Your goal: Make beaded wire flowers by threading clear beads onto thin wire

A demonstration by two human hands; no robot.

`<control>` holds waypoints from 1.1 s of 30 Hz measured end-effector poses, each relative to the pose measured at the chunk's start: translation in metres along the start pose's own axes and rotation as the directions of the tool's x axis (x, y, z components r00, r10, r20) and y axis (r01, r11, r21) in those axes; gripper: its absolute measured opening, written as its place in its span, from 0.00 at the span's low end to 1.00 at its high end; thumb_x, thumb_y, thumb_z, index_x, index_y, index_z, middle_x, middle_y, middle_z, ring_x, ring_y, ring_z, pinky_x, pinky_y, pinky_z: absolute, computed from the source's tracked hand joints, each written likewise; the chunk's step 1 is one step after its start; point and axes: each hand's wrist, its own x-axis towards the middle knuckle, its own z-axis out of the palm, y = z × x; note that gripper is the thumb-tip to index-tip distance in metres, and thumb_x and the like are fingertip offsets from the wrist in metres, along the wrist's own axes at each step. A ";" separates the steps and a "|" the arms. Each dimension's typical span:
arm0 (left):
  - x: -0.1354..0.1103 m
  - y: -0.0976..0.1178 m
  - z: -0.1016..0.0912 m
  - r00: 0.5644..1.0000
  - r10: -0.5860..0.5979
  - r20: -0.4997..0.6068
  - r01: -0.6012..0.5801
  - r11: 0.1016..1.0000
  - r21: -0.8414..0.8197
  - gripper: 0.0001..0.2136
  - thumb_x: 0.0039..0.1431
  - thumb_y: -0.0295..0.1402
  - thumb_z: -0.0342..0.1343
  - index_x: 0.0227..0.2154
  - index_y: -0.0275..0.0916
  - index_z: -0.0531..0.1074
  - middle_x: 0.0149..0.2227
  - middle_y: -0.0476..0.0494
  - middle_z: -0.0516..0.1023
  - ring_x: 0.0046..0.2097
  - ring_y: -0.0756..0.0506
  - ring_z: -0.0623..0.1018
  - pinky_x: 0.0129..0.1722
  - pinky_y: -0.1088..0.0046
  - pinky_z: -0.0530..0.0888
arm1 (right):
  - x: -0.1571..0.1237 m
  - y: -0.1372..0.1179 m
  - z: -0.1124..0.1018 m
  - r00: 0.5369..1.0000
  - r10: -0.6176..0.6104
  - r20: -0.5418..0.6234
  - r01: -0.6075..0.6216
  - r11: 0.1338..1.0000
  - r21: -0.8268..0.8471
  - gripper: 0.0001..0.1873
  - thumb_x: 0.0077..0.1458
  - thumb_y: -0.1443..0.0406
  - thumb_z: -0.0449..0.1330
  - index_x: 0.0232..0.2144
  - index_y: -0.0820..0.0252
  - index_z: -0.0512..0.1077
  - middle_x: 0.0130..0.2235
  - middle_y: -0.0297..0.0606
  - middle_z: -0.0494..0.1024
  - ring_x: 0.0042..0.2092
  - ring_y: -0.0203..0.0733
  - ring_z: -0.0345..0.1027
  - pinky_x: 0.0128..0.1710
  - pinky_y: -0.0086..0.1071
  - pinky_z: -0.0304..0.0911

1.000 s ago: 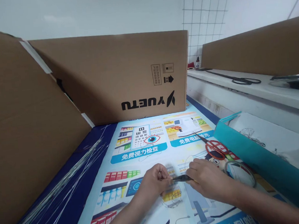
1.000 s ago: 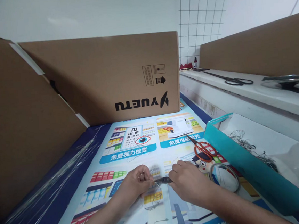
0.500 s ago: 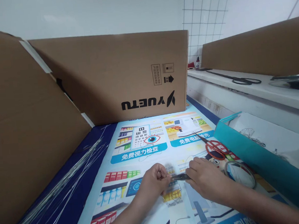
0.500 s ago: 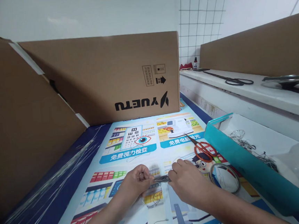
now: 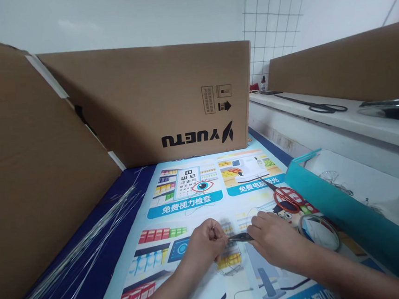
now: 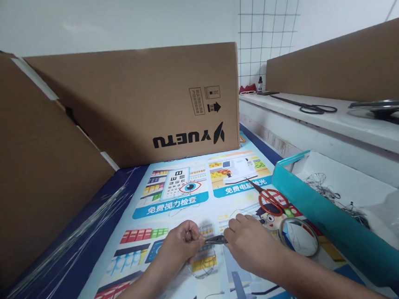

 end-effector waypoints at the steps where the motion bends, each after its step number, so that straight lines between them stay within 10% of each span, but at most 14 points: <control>1: 0.000 0.000 0.000 1.000 0.002 -0.001 -0.002 1.000 0.001 0.12 0.43 0.33 0.60 0.22 0.40 0.59 0.15 0.60 0.62 0.13 0.56 0.61 0.12 0.81 0.57 | 0.000 0.000 0.000 1.000 0.001 0.002 -0.001 1.000 0.001 0.04 0.56 0.66 0.54 0.32 0.60 0.69 0.35 0.39 0.71 0.38 0.45 0.60 0.36 0.37 0.52; 33: 0.001 -0.001 -0.002 1.000 0.001 0.031 -0.001 1.000 -0.002 0.13 0.45 0.36 0.60 0.23 0.41 0.59 0.15 0.60 0.63 0.13 0.55 0.62 0.14 0.81 0.57 | 0.001 0.002 0.000 1.000 0.019 -0.014 -0.018 1.000 0.017 0.05 0.56 0.65 0.56 0.31 0.60 0.70 0.34 0.40 0.71 0.39 0.45 0.60 0.38 0.37 0.53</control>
